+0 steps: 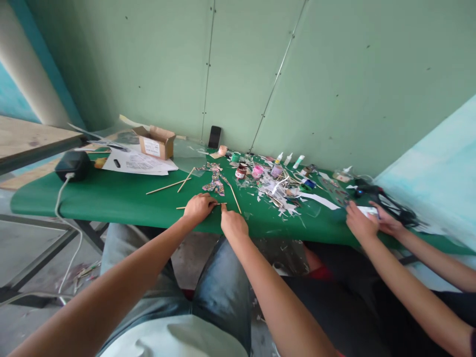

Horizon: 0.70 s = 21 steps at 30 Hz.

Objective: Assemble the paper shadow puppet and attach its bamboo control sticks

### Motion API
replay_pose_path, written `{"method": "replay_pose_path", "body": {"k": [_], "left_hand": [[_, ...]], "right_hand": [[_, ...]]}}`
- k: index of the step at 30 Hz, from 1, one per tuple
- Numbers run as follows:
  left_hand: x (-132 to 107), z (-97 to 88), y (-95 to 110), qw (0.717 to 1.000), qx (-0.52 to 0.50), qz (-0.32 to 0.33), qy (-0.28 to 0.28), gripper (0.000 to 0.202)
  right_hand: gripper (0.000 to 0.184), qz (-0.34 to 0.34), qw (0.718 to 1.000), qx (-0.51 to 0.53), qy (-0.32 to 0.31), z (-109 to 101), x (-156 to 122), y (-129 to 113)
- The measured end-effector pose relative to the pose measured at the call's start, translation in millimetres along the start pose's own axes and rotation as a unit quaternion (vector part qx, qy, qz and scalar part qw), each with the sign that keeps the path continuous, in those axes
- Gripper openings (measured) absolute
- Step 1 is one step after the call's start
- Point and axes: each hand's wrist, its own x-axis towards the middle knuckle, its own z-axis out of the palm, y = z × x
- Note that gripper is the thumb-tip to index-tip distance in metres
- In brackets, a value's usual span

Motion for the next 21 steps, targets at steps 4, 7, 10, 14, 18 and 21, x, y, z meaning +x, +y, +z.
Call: {"method": "replay_pose_path", "body": {"k": [4,7,10,14,18,21], "left_hand": [[-0.6,1.8,1.0,1.000,-0.001,-0.001,0.006,0.028],[-0.4,2.6,0.5,1.000,-0.002,0.001,0.012,0.027],[1.2,3.8,-0.4,1.000,-0.008,0.003,0.012,0.024],[3.7,6.0,-1.2,1.000,-0.014,-0.003,0.013,0.024],[3.9,7.7,-1.2,1.000,-0.016,-0.003,0.014,0.025],[3.6,8.2,-1.4,1.000,-0.015,-0.005,0.015,0.025]], "right_hand": [[0.053,0.001,1.000,0.003,0.004,-1.0,2.4,1.5],[0.052,-0.004,1.000,0.004,0.001,-2.1,3.0,4.2],[0.052,-0.004,1.000,0.000,0.003,-1.5,2.1,4.5],[0.053,-0.002,1.000,-0.009,0.017,1.1,0.8,-0.9],[0.052,0.001,1.000,-0.014,0.015,1.7,0.8,-3.3],[0.052,0.000,1.000,-0.012,0.016,0.1,2.4,-1.9]]}}
